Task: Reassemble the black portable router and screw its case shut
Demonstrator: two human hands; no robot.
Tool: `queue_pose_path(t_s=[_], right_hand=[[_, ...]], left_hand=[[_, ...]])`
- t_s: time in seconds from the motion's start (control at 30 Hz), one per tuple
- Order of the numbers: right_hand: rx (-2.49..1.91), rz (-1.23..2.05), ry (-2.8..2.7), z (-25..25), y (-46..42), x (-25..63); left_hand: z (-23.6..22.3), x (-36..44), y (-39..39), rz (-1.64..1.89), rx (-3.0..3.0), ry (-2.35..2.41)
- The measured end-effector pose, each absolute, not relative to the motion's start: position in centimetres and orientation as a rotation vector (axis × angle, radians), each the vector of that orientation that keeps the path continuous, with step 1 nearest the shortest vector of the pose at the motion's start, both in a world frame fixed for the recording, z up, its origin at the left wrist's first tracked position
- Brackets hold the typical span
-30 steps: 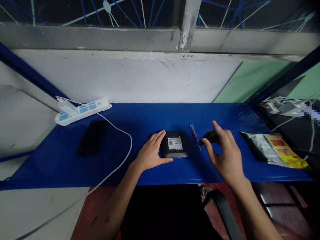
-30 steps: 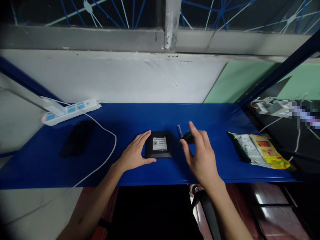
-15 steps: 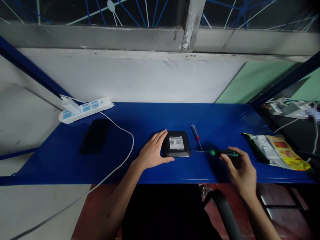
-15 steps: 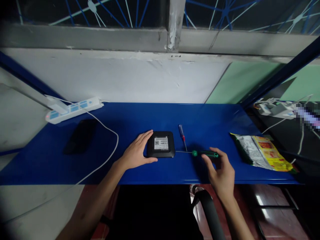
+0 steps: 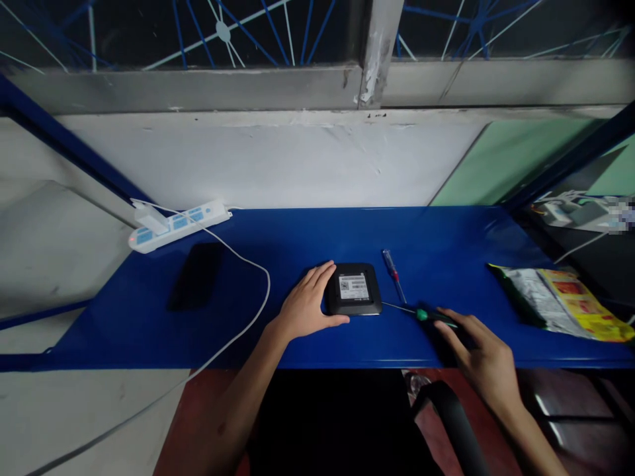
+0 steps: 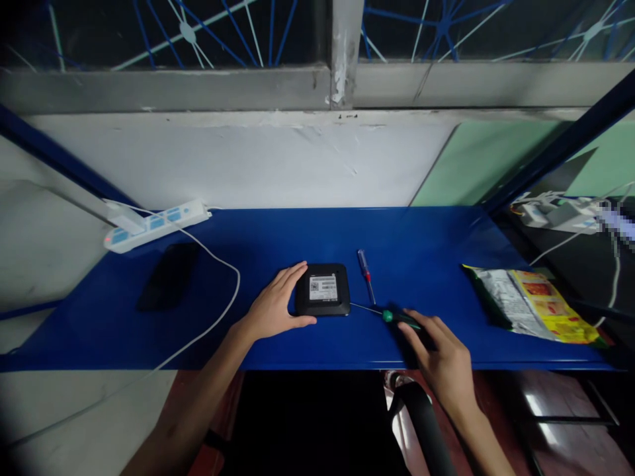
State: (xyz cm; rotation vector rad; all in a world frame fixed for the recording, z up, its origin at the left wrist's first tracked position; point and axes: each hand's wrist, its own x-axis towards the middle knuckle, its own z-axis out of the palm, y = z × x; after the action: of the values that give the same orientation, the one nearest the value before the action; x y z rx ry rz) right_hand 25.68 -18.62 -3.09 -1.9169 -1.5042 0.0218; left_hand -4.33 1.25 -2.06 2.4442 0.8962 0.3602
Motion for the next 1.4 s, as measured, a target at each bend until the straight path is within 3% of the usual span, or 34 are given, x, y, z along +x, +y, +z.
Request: queue_pose_path(t_s=[1.4], right_hand=[[-1.992,-0.231,-2.01,4.4,-15.8,23.3]], left_hand=[[-2.0,-3.8,1.4,0.325,2.321,0.946]])
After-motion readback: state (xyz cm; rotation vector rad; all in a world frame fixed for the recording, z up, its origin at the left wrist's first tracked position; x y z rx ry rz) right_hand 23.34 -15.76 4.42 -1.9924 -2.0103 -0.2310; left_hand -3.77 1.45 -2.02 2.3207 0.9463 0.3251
